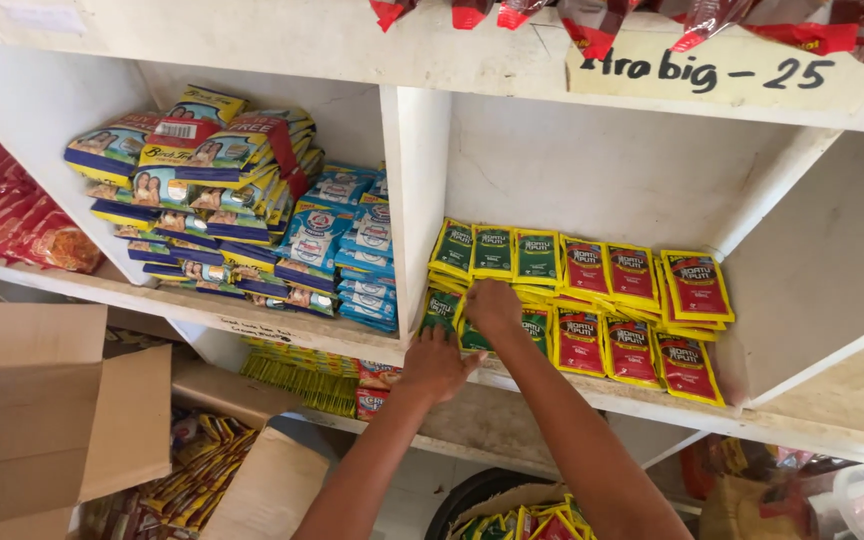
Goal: Stocking and organizing condiment packets on grocery store shelves.
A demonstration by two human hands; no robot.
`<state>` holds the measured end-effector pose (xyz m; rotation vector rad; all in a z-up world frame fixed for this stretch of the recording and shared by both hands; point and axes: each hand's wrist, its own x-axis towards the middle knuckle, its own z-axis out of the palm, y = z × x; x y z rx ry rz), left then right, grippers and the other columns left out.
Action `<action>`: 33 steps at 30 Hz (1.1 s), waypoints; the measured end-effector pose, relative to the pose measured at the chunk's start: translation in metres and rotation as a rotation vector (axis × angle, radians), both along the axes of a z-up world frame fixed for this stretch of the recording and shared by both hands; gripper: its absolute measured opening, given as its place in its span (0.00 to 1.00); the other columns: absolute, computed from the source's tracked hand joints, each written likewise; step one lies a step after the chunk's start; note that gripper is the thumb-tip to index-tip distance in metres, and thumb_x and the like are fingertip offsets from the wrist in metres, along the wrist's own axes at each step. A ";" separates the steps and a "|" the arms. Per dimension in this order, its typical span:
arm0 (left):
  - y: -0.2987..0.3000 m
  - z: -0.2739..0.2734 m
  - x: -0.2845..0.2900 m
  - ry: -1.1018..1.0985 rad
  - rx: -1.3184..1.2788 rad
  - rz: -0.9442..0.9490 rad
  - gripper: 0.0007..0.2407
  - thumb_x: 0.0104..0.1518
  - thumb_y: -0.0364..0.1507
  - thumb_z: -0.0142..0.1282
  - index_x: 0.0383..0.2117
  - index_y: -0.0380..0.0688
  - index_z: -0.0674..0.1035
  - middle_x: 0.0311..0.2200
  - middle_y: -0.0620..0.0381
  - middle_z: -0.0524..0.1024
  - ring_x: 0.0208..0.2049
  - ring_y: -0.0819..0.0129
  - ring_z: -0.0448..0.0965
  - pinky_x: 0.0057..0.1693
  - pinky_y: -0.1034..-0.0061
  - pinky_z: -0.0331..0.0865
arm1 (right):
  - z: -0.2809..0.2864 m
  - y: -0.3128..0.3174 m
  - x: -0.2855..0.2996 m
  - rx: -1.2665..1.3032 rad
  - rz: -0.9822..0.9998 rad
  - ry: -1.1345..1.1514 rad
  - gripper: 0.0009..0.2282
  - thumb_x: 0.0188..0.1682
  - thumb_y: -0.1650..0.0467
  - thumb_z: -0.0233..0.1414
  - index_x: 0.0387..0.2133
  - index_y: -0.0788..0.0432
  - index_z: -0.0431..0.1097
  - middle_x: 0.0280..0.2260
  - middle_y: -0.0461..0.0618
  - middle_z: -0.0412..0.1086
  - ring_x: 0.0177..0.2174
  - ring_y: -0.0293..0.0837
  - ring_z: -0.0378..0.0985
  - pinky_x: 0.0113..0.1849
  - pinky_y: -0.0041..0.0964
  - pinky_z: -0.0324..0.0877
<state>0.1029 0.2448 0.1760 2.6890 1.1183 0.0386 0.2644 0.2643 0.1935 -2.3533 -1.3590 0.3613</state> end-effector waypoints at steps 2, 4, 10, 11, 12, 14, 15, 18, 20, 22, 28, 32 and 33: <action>0.000 -0.008 -0.002 -0.045 0.033 -0.025 0.35 0.63 0.56 0.35 0.59 0.32 0.69 0.63 0.33 0.62 0.65 0.39 0.60 0.67 0.53 0.54 | -0.017 -0.002 0.002 0.132 0.166 -0.038 0.13 0.45 0.70 0.59 0.44 0.50 0.80 0.45 0.57 0.76 0.45 0.55 0.79 0.46 0.50 0.74; -0.007 -0.004 -0.004 -0.088 0.066 -0.047 0.34 0.63 0.55 0.36 0.60 0.33 0.69 0.62 0.33 0.63 0.64 0.37 0.60 0.65 0.51 0.54 | -0.026 -0.007 0.000 0.263 0.336 -0.074 0.16 0.43 0.72 0.60 0.47 0.51 0.79 0.46 0.58 0.74 0.47 0.57 0.76 0.47 0.51 0.72; -0.021 0.024 -0.016 -0.021 0.020 -0.017 0.31 0.64 0.52 0.39 0.58 0.34 0.72 0.55 0.40 0.71 0.58 0.46 0.69 0.62 0.51 0.61 | -0.026 -0.009 -0.015 0.206 0.420 -0.236 0.24 0.40 0.71 0.64 0.53 0.58 0.71 0.50 0.57 0.66 0.49 0.58 0.72 0.47 0.52 0.71; -0.021 0.028 -0.017 -0.001 0.013 -0.027 0.30 0.65 0.52 0.38 0.56 0.33 0.74 0.54 0.41 0.73 0.58 0.48 0.70 0.62 0.52 0.62 | -0.027 -0.006 -0.014 0.171 0.419 -0.258 0.23 0.40 0.70 0.64 0.52 0.57 0.72 0.50 0.56 0.66 0.50 0.57 0.72 0.48 0.51 0.71; -0.022 0.031 -0.018 0.019 0.003 -0.037 0.30 0.66 0.52 0.38 0.55 0.32 0.75 0.52 0.42 0.75 0.57 0.50 0.72 0.62 0.54 0.63 | -0.029 -0.005 -0.013 0.132 0.419 -0.279 0.22 0.40 0.69 0.64 0.50 0.56 0.73 0.49 0.55 0.67 0.50 0.56 0.72 0.48 0.51 0.72; -0.017 0.023 -0.018 0.012 -0.005 -0.043 0.31 0.66 0.52 0.37 0.54 0.32 0.75 0.52 0.42 0.76 0.57 0.50 0.72 0.62 0.55 0.63 | -0.021 -0.009 -0.012 0.127 0.456 -0.310 0.22 0.40 0.68 0.64 0.50 0.56 0.73 0.48 0.55 0.68 0.50 0.56 0.72 0.48 0.51 0.71; -0.015 0.019 -0.018 0.008 -0.009 -0.055 0.31 0.66 0.52 0.37 0.54 0.32 0.76 0.51 0.42 0.76 0.57 0.50 0.72 0.62 0.55 0.63 | -0.017 -0.011 -0.011 0.124 0.486 -0.341 0.22 0.41 0.66 0.64 0.51 0.56 0.73 0.47 0.54 0.69 0.49 0.56 0.72 0.47 0.51 0.71; -0.007 -0.003 -0.024 -0.092 0.067 -0.102 0.30 0.65 0.52 0.38 0.52 0.33 0.76 0.51 0.41 0.76 0.56 0.48 0.71 0.61 0.56 0.61 | -0.018 -0.019 -0.009 0.225 0.524 -0.448 0.20 0.38 0.70 0.62 0.47 0.56 0.75 0.46 0.51 0.73 0.49 0.53 0.74 0.45 0.50 0.71; -0.009 0.001 -0.025 -0.120 0.114 -0.108 0.29 0.65 0.51 0.39 0.51 0.34 0.77 0.49 0.41 0.76 0.55 0.47 0.71 0.61 0.56 0.61 | -0.032 -0.019 0.000 0.333 0.588 -0.440 0.18 0.39 0.72 0.60 0.45 0.58 0.77 0.47 0.52 0.74 0.49 0.54 0.74 0.47 0.49 0.72; -0.016 0.008 -0.028 -0.140 0.152 -0.116 0.29 0.64 0.51 0.40 0.50 0.34 0.78 0.48 0.41 0.75 0.54 0.47 0.70 0.60 0.56 0.60 | -0.046 -0.018 0.008 0.436 0.649 -0.422 0.16 0.40 0.74 0.58 0.43 0.59 0.78 0.47 0.53 0.75 0.48 0.54 0.75 0.49 0.48 0.72; -0.020 0.027 -0.035 0.001 0.166 -0.106 0.27 0.67 0.50 0.38 0.44 0.36 0.81 0.44 0.45 0.77 0.53 0.53 0.74 0.66 0.55 0.55 | -0.043 -0.014 0.009 0.189 0.570 -0.352 0.15 0.44 0.77 0.54 0.46 0.58 0.77 0.49 0.54 0.75 0.49 0.55 0.76 0.51 0.49 0.71; -0.015 0.018 -0.036 0.034 0.245 -0.136 0.27 0.67 0.50 0.39 0.44 0.36 0.81 0.43 0.45 0.78 0.51 0.53 0.76 0.68 0.53 0.51 | -0.025 -0.025 0.003 0.226 0.550 -0.215 0.16 0.39 0.72 0.62 0.43 0.56 0.78 0.45 0.57 0.75 0.46 0.58 0.76 0.46 0.52 0.71; -0.014 0.016 -0.035 0.043 0.283 -0.143 0.27 0.67 0.50 0.39 0.45 0.36 0.80 0.43 0.45 0.78 0.50 0.53 0.76 0.67 0.52 0.51 | -0.024 -0.028 0.004 0.334 0.590 -0.145 0.16 0.36 0.69 0.66 0.40 0.57 0.79 0.43 0.58 0.75 0.45 0.59 0.75 0.44 0.52 0.71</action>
